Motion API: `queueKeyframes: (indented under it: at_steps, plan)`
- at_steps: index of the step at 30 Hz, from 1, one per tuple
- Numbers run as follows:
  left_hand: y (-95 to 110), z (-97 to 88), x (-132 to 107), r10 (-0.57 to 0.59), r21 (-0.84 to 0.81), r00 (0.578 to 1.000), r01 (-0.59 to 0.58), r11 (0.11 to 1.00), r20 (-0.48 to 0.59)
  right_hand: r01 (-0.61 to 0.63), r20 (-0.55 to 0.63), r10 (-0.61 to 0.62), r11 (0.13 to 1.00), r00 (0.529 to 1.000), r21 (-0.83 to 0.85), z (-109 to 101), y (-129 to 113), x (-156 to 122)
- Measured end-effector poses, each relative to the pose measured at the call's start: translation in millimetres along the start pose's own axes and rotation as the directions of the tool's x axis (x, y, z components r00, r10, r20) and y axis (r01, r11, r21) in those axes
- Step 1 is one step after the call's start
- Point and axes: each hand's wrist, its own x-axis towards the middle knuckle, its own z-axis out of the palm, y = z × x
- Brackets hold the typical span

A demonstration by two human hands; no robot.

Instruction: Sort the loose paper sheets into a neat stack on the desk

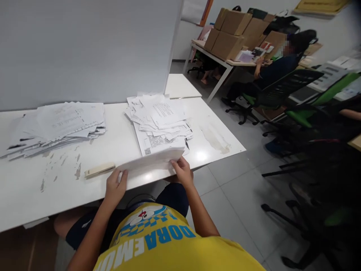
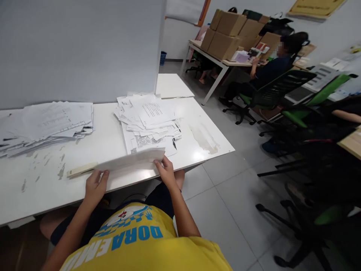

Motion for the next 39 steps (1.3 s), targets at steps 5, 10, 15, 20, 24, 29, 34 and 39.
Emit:
queueKeyframes:
  at_steps: [5,10,15,20,24,29,34,39]
  plan:
    - [-1,-29.6,0,0.021,0.163,0.985,0.007,0.987,-0.170,-0.150,0.093,0.151,0.989,0.984,-0.013,0,-15,4]
    - [-27,-56.2,-6,0.223,0.498,0.975,-0.192,0.846,-0.002,-0.265,0.176,0.280,0.958,0.944,-0.106,9,-10,6]
    - [-38,-54.3,-15,0.185,0.547,0.971,-0.237,0.803,0.149,-0.317,0.184,0.343,0.936,0.921,-0.155,14,-17,1]
    - [-35,-52.9,-15,0.174,0.554,0.972,-0.234,0.799,0.159,-0.392,0.160,0.399,0.917,0.903,-0.075,8,-27,-6]
    - [-35,-55.0,-15,0.159,0.536,0.972,-0.230,0.812,0.175,-0.415,0.147,0.418,0.908,0.896,-0.053,7,-26,-7]
    - [-35,-55.2,-14,0.142,0.508,0.972,-0.218,0.833,0.185,-0.388,0.147,0.398,0.917,0.906,-0.092,11,-23,-1]
    - [-33,-52.6,-14,0.152,0.505,0.975,-0.216,0.836,0.164,-0.374,0.128,0.381,0.924,0.916,-0.077,6,-29,1]
    - [-32,-50.7,-15,0.122,0.491,0.980,-0.186,0.851,0.160,-0.409,0.170,0.417,0.909,0.893,-0.082,10,-29,0]
